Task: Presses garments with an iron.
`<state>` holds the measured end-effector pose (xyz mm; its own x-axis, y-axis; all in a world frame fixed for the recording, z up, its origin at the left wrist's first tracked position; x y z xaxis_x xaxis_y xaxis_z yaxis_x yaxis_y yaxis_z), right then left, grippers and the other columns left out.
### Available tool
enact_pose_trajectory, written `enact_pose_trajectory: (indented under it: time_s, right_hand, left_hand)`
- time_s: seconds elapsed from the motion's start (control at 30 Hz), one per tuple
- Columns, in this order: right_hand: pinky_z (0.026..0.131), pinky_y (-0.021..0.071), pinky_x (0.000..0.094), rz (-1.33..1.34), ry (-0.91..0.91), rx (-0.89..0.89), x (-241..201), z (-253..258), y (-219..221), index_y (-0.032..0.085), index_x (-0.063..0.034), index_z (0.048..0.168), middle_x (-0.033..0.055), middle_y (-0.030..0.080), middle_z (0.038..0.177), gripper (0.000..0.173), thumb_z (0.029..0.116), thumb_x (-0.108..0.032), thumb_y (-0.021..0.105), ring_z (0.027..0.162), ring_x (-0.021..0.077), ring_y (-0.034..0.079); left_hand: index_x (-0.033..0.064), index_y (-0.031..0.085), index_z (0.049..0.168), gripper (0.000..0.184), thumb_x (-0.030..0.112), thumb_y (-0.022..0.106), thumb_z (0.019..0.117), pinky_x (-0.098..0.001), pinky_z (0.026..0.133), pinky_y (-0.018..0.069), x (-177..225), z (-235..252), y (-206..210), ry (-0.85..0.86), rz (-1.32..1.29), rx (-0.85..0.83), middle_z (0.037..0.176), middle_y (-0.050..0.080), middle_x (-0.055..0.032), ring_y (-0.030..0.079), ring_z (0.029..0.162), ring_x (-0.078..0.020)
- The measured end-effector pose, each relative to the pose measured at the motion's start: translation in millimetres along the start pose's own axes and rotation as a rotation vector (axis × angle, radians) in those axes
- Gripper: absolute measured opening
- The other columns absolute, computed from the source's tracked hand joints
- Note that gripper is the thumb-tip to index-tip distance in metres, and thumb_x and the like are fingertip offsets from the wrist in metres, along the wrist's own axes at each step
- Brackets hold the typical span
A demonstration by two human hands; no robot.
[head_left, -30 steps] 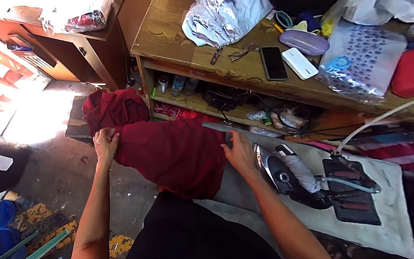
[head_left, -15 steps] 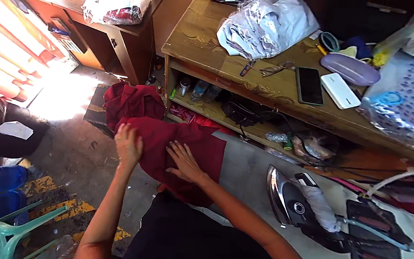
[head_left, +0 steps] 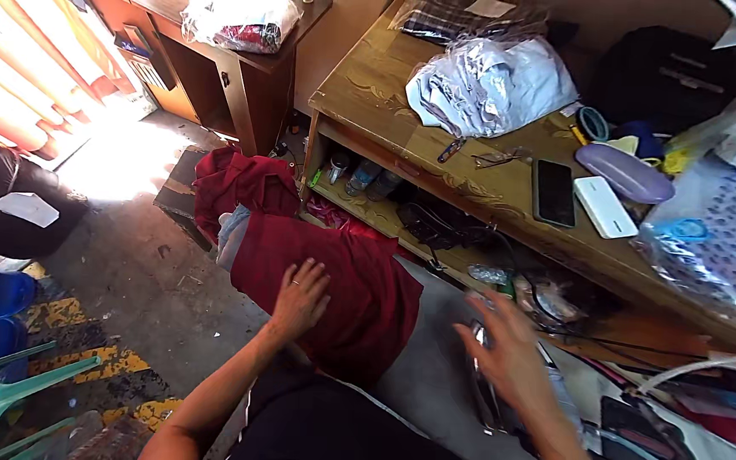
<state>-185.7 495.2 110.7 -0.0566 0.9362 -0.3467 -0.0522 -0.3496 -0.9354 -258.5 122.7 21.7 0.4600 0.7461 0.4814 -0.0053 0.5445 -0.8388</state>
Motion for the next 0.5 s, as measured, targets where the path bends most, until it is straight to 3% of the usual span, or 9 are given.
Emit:
enact_pose_trajectory:
  time_s: [0.07,0.13,0.2,0.3,0.33,0.37,0.4,0.43,0.5]
  right_hand:
    - [0.112,0.0313,0.0728,-0.085,0.145,-0.032,34.2,-20.4,-29.6,0.056,0.0004,0.143,0.0339,0.043,0.152,0.075,0.0911,-0.053,0.064,0.14,0.0577,0.038]
    - [0.105,0.0389,0.0743,-0.059,0.249,-0.165,56.9,-40.1,-35.5,0.049,0.0043,0.147,0.0382,0.046,0.147,0.082,0.09,-0.05,0.071,0.131,0.0596,0.047]
    - [0.101,0.0449,0.0709,0.013,0.265,-0.212,65.7,-47.5,-32.2,0.044,0.0022,0.151,0.0375,0.045,0.146,0.077,0.0923,-0.039,0.072,0.127,0.0566,0.053]
    - [0.102,0.043,0.0704,0.079,0.304,-0.195,83.7,-52.0,-31.1,0.04,-0.0056,0.156,0.0347,0.052,0.141,0.081,0.0924,-0.05,0.061,0.125,0.0533,0.056]
    - [0.098,0.0451,0.0703,0.106,0.346,-0.214,88.5,-54.5,-32.6,0.038,-0.0078,0.157,0.0344,0.057,0.135,0.082,0.0925,-0.053,0.06,0.118,0.0519,0.061]
    - [0.085,0.0514,0.068,0.131,0.384,-0.233,91.4,-57.3,-33.0,0.038,-0.0099,0.157,0.0327,0.065,0.122,0.079,0.0938,-0.052,0.06,0.1,0.0477,0.068]
    - [0.069,0.0563,0.0604,0.179,0.424,-0.252,93.1,-60.9,-31.6,0.037,-0.0126,0.157,0.0274,0.069,0.107,0.074,0.0965,-0.05,0.058,0.077,0.0386,0.07]
    - [0.059,0.0567,0.0539,0.232,0.465,-0.26,93.2,-63.6,-29.8,0.037,-0.0152,0.157,0.0222,0.069,0.098,0.069,0.0988,-0.047,0.055,0.064,0.0315,0.068]
    - [0.053,0.0542,0.0496,0.27,0.52,-0.255,90.5,-62.9,-27.3,0.038,-0.018,0.156,0.0176,0.067,0.09,0.061,0.1014,-0.042,0.051,0.058,0.0266,0.063]
  left_hand:
    - [0.0146,0.064,0.14,0.045,0.036,0.051,0.1025,-0.0697,0.117,0.0266,-35.7,7.7,-23.1,-0.128,0.153,0.083,0.152,0.054,-0.0108,0.043,0.146,-0.0375]
    - [0.0192,0.055,0.15,0.055,0.048,0.043,0.105,-0.0736,0.118,0.0187,-87.6,13.0,-36.0,-0.262,0.248,0.029,0.16,0.046,-0.0087,0.033,0.151,-0.0395]
    - [0.0249,0.048,0.155,0.062,0.059,0.034,0.1048,-0.0683,0.121,0.0165,-135.2,14.9,-44.1,-0.303,0.229,-0.054,0.164,0.039,-0.0023,0.026,0.155,-0.0328]
    - [0.026,0.046,0.156,0.065,0.062,0.032,0.1043,-0.0594,0.125,0.0151,-162.5,20.2,-57.4,-0.27,0.139,-0.096,0.166,0.037,0.002,0.02,0.158,-0.0284]
    - [0.0254,0.048,0.155,0.063,0.06,0.034,0.1046,-0.0581,0.125,0.0161,-163.7,20.3,-61.1,-0.265,0.123,-0.044,0.165,0.037,0.0015,0.021,0.157,-0.0287]
    - [0.0241,0.049,0.154,0.06,0.056,0.036,0.1051,-0.0576,0.125,0.0182,-163.0,19.4,-63.8,-0.276,0.112,0.034,0.164,0.039,-0.0007,0.023,0.157,-0.0298]
    - [0.021,0.053,0.151,0.055,0.049,0.041,0.105,-0.0573,0.124,0.0223,-162.1,16.7,-64.4,-0.309,0.104,0.122,0.162,0.043,-0.0041,0.028,0.154,-0.032]
    - [0.0167,0.057,0.147,0.051,0.042,0.046,0.1042,-0.0573,0.122,0.0279,-161.8,12.4,-62.5,-0.368,0.096,0.194,0.156,0.049,-0.0093,0.036,0.15,-0.0353]
    - [0.0119,0.058,0.144,0.049,0.037,0.053,0.1026,-0.0558,0.116,0.0362,-166.1,2.1,-53.7,-0.544,0.007,0.244,0.145,0.057,-0.0183,0.048,0.139,-0.0399]
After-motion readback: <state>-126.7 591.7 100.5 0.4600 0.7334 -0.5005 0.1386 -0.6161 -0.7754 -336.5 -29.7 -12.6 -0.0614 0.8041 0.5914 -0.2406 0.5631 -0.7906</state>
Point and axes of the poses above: each hand's wrist, its own z-axis towards the middle knuckle, its own y-axis out of the palm, x = y × z, the point moved 1 cm from there along z, towards the middle knuckle
